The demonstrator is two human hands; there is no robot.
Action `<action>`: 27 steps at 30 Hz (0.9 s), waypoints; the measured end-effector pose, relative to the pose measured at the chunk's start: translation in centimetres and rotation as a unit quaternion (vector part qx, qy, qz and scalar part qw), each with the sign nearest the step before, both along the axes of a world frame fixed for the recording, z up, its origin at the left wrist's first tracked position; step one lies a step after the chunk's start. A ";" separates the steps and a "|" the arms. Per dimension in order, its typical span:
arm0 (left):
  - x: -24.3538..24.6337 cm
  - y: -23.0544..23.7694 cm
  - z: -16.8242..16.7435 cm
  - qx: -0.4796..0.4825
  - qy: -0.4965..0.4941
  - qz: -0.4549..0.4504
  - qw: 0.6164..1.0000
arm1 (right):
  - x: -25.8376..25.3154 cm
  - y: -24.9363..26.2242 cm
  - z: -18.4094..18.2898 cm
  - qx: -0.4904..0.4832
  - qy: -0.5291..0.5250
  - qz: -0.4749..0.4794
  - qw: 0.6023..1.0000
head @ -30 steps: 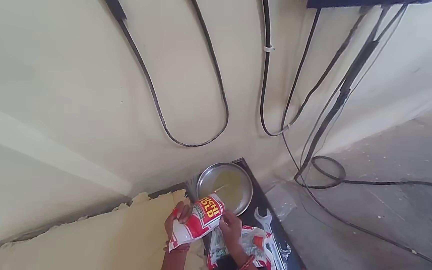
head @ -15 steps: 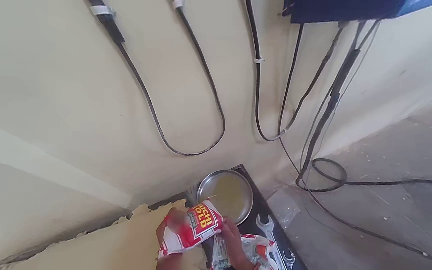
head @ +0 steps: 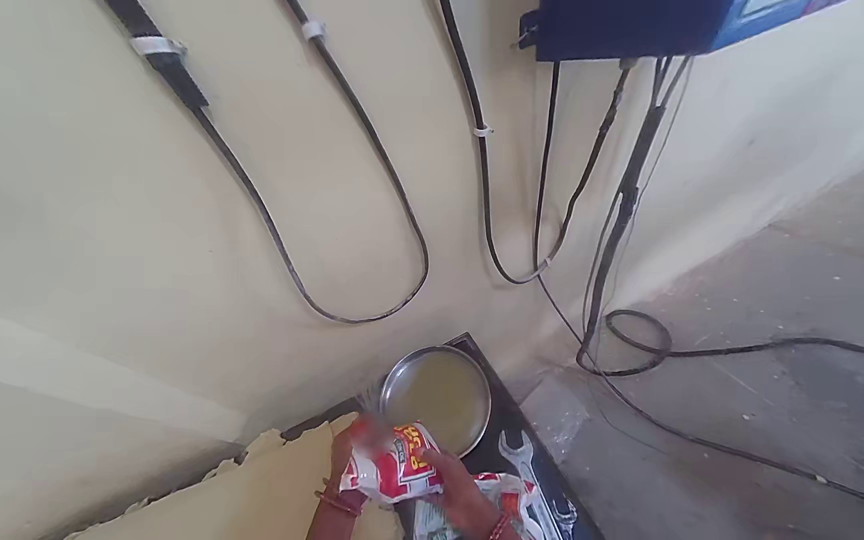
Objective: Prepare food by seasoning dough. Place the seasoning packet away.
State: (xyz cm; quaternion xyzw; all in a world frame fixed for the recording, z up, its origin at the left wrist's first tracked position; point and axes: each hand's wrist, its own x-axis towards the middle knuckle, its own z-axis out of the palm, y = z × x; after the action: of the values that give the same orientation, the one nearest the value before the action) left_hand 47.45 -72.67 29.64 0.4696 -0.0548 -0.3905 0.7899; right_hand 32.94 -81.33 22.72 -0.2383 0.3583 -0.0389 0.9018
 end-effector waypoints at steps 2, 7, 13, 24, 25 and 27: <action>-0.3 -0.3 0.1 0.025 0.017 0.022 0.999 | -0.2 0.2 -0.1 -0.003 0.011 -0.003 1.000; -1.1 -0.1 -0.1 0.008 -0.001 0.006 1.000 | -0.5 0.6 -0.3 -0.027 0.019 -0.022 0.999; -1.8 -0.1 -0.4 0.001 -0.003 0.021 1.000 | -0.5 0.6 -0.4 -0.063 0.018 -0.048 0.997; 0.8 5.1 -2.1 -0.176 -0.050 -0.129 0.975 | -0.3 -1.4 1.0 -0.123 -0.059 0.057 0.989; 0.8 5.9 -2.3 -0.177 -0.062 -0.131 0.974 | -0.2 -1.8 1.1 -0.122 -0.065 0.093 0.986; 0.7 6.8 -2.8 -0.185 -0.081 -0.128 0.971 | 1.0 -2.6 1.0 -0.095 -0.056 0.131 0.985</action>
State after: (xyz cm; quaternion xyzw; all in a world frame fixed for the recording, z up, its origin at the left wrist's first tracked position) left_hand 48.12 -65.92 26.83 0.3342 -0.2498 -0.4318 0.7997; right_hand 33.91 -83.89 23.77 -0.3656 0.2678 0.0324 0.8908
